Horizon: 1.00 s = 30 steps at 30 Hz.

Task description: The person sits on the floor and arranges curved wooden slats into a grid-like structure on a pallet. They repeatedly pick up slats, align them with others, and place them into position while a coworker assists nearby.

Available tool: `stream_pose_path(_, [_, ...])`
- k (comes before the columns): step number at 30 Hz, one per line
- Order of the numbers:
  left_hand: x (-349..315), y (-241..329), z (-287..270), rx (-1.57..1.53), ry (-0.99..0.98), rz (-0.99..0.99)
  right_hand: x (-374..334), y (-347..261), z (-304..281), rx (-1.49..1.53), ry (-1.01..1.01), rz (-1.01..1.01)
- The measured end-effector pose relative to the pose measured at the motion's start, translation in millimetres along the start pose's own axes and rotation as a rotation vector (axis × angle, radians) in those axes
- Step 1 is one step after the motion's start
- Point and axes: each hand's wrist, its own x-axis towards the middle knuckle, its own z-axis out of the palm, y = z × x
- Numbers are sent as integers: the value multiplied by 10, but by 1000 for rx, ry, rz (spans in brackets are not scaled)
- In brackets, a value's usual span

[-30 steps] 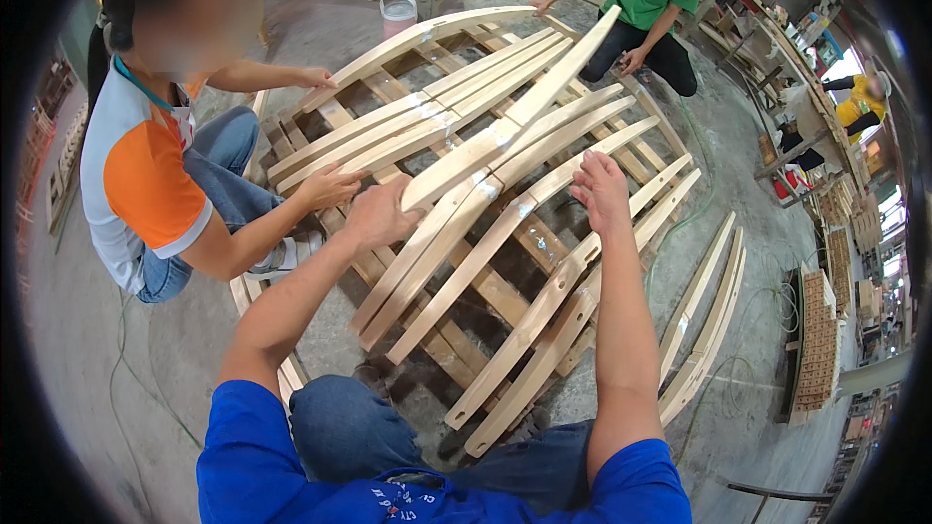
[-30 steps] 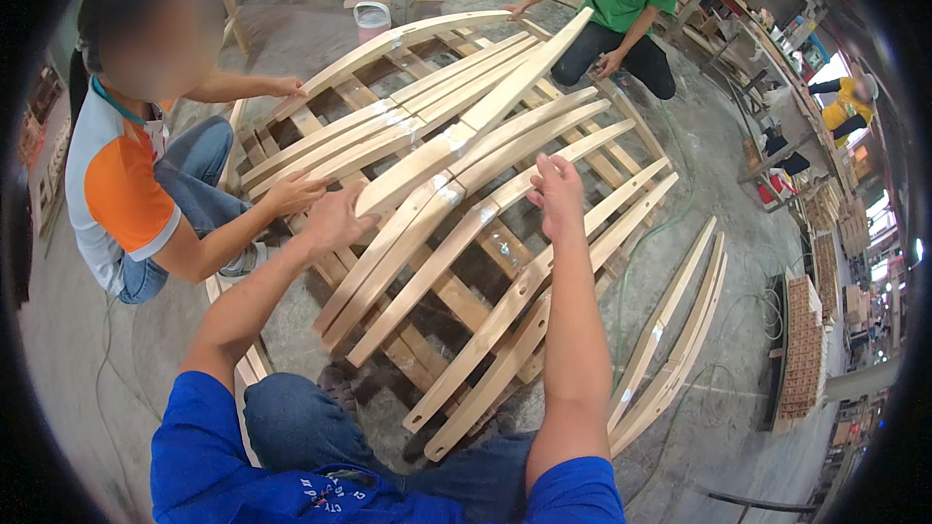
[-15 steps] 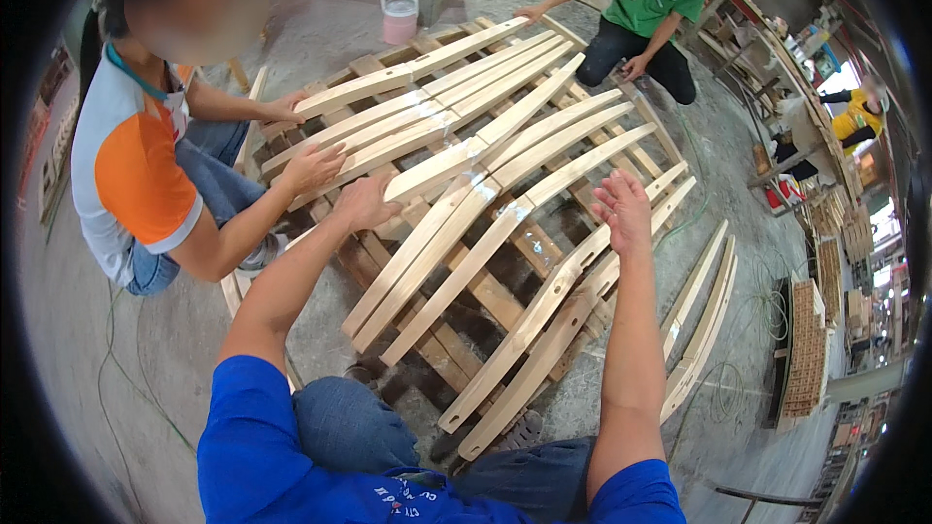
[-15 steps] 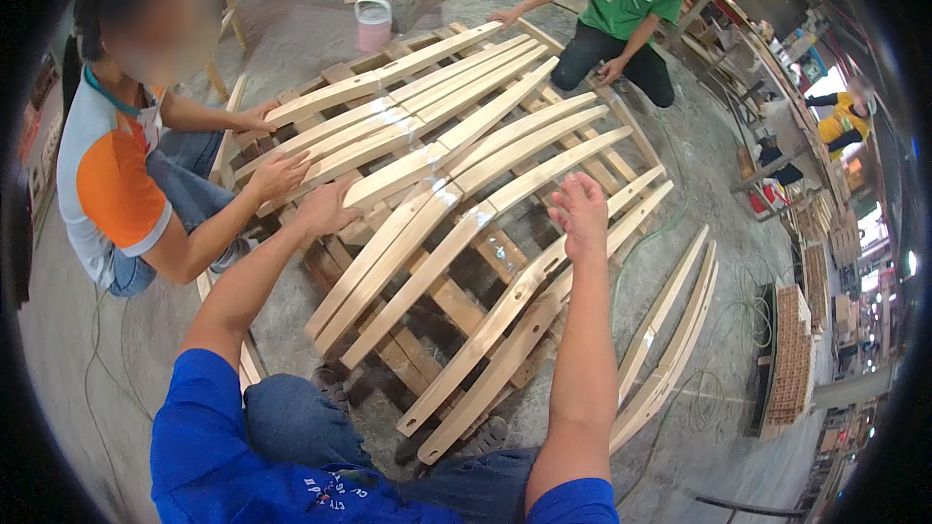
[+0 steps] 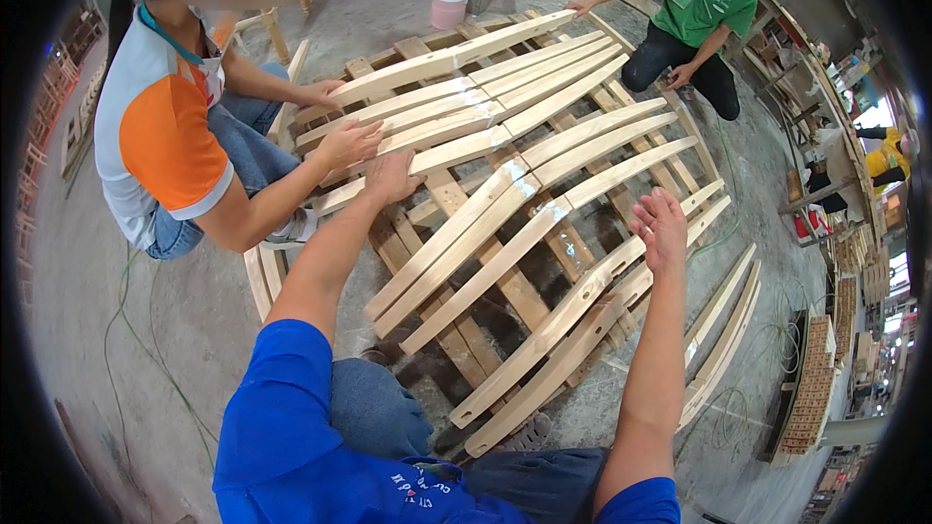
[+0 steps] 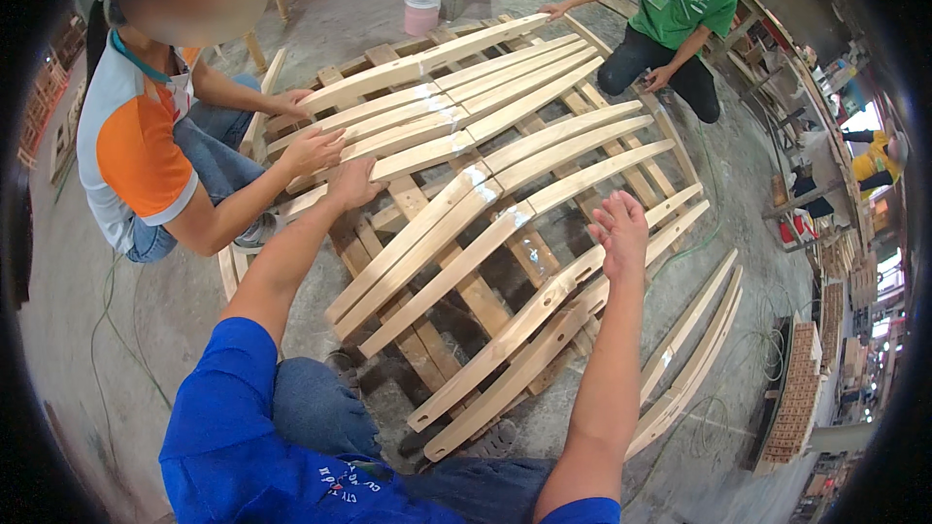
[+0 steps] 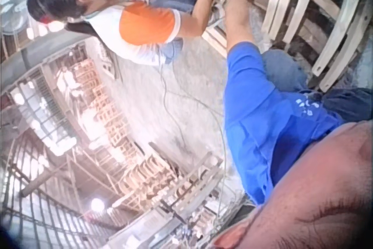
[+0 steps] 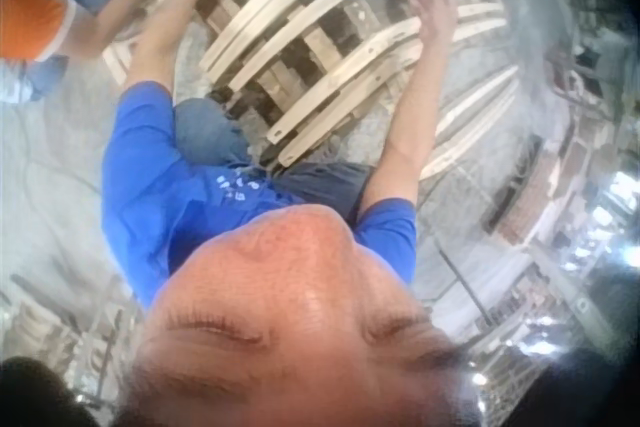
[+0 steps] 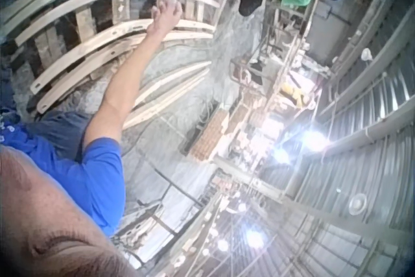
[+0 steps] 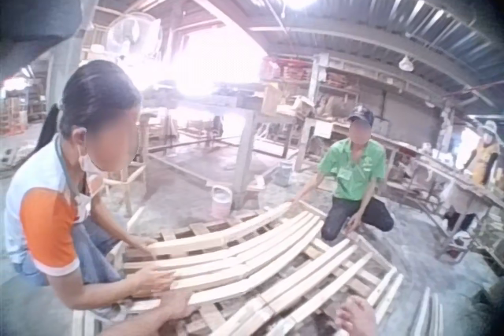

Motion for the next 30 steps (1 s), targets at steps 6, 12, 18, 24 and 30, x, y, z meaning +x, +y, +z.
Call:
stream_pose_path(6, [30,89,146,-18,104,-55,33,48,-181,-48,12,40])
stream_pose_path(12, [-9,-40,143,-18,201,-4,28,122,-45,-61,-38,60])
stream_pose_path(18, [121,126,299,-58,202,15,4,177,-213,-93,-20,62])
stream_pose_path(24, [278,287,175,35,436,211,3,199,-268,-157,-43,68])
stream_pose_path(30, [-784,276,468,-39,284,278,-213,395,-834,-525,36,96])
